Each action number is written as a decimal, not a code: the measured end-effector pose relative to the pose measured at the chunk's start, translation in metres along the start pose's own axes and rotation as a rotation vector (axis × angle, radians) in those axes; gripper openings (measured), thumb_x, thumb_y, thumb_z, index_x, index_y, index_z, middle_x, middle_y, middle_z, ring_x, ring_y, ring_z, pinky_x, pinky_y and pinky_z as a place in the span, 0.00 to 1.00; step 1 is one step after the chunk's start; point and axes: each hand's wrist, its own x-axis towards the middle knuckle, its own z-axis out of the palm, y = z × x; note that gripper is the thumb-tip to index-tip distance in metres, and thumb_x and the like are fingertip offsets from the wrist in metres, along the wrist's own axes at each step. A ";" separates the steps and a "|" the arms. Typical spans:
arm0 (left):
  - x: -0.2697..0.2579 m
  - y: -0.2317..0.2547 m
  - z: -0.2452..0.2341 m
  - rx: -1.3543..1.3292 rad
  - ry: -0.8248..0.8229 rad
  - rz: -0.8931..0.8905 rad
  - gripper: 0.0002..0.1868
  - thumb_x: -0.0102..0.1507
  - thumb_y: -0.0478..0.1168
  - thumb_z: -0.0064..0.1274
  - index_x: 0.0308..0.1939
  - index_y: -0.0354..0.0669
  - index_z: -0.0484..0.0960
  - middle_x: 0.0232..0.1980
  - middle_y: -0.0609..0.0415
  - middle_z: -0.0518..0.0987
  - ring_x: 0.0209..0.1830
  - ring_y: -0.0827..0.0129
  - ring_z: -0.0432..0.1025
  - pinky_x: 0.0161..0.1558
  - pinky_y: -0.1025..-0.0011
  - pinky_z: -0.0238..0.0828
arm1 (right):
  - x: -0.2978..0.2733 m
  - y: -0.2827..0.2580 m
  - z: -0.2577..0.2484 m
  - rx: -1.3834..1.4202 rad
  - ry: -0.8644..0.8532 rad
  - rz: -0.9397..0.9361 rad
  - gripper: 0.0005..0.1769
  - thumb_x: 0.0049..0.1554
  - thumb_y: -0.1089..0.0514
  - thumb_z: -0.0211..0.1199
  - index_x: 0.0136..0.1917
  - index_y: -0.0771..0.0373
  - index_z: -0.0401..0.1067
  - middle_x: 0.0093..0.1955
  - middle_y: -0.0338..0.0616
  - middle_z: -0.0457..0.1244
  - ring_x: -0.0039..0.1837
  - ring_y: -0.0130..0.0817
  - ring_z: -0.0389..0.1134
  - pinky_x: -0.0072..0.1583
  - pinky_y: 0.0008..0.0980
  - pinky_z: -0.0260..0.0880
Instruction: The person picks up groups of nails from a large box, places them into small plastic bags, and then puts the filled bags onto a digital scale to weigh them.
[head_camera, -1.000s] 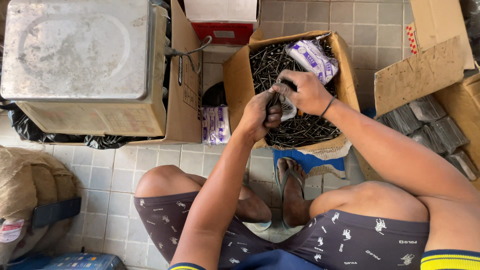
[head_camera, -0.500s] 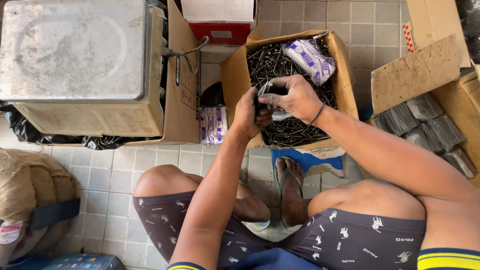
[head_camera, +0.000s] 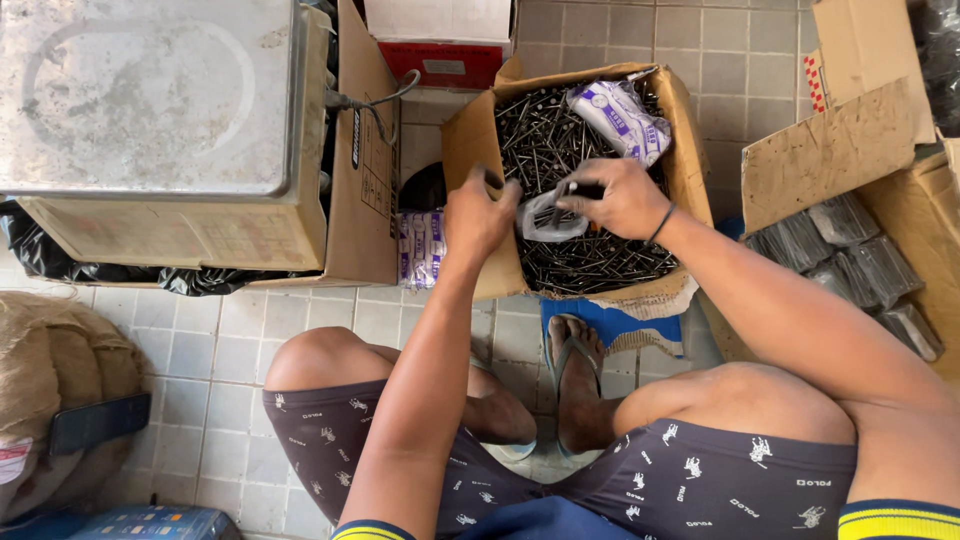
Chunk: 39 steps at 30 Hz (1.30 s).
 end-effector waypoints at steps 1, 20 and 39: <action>-0.003 -0.001 0.004 0.000 0.001 -0.002 0.27 0.64 0.66 0.57 0.53 0.53 0.87 0.43 0.39 0.90 0.49 0.39 0.87 0.50 0.44 0.85 | -0.002 0.005 0.007 0.002 -0.002 -0.001 0.11 0.68 0.58 0.75 0.57 0.69 0.85 0.48 0.61 0.73 0.50 0.53 0.76 0.56 0.50 0.79; -0.007 -0.007 0.030 -0.363 -0.339 -0.053 0.26 0.69 0.42 0.58 0.61 0.17 0.79 0.33 0.30 0.85 0.21 0.54 0.84 0.24 0.64 0.85 | 0.004 0.029 0.025 -0.691 -0.160 0.172 0.25 0.66 0.41 0.67 0.68 0.58 0.77 0.59 0.57 0.74 0.61 0.60 0.79 0.62 0.58 0.81; -0.050 0.039 -0.069 -0.694 0.056 0.034 0.05 0.64 0.34 0.60 0.43 0.37 0.81 0.22 0.44 0.79 0.15 0.68 0.73 0.20 0.73 0.74 | 0.017 -0.058 0.006 0.233 0.356 0.330 0.04 0.61 0.65 0.70 0.50 0.61 0.77 0.39 0.45 0.67 0.35 0.30 0.68 0.35 0.27 0.73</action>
